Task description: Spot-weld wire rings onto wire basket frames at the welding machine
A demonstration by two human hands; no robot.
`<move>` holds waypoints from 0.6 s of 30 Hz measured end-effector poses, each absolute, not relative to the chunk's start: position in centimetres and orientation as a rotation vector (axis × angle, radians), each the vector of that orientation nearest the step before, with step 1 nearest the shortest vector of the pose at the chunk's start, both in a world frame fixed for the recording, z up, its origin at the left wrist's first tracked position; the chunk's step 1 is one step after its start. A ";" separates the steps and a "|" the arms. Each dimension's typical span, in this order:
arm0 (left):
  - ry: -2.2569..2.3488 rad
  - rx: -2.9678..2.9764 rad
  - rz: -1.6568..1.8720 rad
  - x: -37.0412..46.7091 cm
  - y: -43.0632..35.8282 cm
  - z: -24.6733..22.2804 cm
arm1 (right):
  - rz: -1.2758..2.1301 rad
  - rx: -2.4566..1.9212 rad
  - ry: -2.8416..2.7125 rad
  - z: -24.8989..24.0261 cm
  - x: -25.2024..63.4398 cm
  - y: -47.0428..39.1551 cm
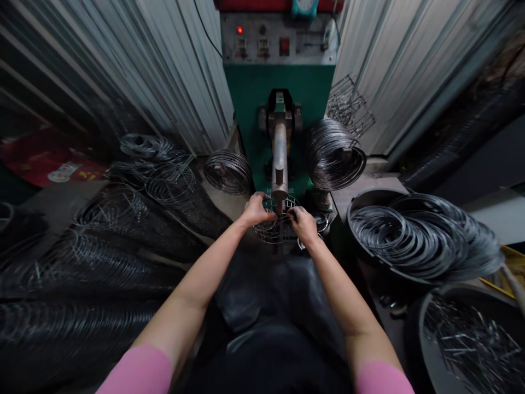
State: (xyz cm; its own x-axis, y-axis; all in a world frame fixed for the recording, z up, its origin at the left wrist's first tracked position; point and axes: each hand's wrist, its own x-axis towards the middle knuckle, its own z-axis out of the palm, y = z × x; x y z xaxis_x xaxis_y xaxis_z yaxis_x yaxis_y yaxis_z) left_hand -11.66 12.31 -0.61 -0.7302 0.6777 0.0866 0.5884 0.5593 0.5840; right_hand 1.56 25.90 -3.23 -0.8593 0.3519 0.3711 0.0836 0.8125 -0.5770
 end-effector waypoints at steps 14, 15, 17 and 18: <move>2.604 1.050 0.934 -12.0 12.8 -0.6 | 0.602 -0.432 -2.633 -2.6 1.4 25.5; 2.602 1.044 0.927 -12.1 12.9 -0.6 | 0.598 -0.436 -2.640 -2.6 1.3 25.5; 2.605 1.042 0.922 -12.2 12.8 -0.6 | 0.560 -0.450 -2.682 -2.5 1.3 25.6; 2.605 1.049 0.926 -12.2 12.7 -0.7 | 0.533 -0.455 -2.711 -2.4 1.3 25.5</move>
